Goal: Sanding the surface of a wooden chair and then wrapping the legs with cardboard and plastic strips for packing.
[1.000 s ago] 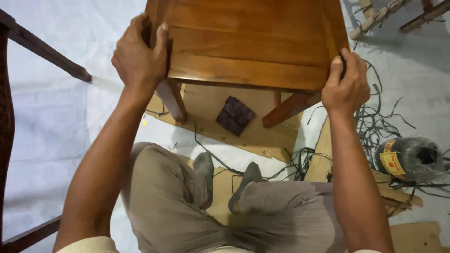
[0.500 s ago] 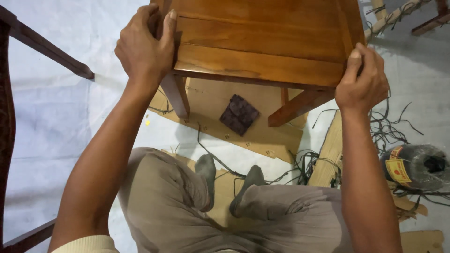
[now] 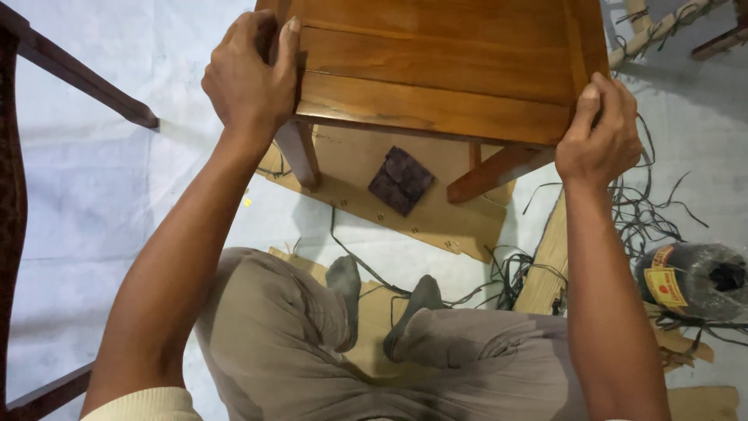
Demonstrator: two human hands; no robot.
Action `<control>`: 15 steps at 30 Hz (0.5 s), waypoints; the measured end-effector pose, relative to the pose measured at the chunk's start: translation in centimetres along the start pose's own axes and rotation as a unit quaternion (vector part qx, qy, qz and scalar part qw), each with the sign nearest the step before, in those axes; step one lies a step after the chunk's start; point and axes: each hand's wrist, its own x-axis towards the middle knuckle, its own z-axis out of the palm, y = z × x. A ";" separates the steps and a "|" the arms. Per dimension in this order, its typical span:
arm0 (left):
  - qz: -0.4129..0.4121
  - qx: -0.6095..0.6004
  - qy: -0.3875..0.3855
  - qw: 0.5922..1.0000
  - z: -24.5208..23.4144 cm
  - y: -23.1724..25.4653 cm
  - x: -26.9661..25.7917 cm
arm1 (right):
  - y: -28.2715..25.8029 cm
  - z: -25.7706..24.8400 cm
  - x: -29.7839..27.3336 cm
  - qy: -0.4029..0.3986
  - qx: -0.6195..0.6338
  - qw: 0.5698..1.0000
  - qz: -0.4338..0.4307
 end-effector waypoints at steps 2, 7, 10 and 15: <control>-0.001 0.000 -0.002 1.000 0.3 -0.4 0.2 | 0.1 0.4 0.1 -0.003 -0.001 1.000 0.003; 0.050 0.008 0.023 0.998 1.7 -2.8 2.0 | 0.3 1.4 0.4 -0.008 -0.010 1.000 0.003; -0.020 0.012 -0.030 0.999 1.7 -3.1 3.5 | -1.7 0.9 1.8 -0.053 0.002 0.998 0.038; 0.083 0.043 0.033 0.995 4.0 -8.7 6.3 | 0.2 3.0 3.0 -0.127 0.102 0.981 0.100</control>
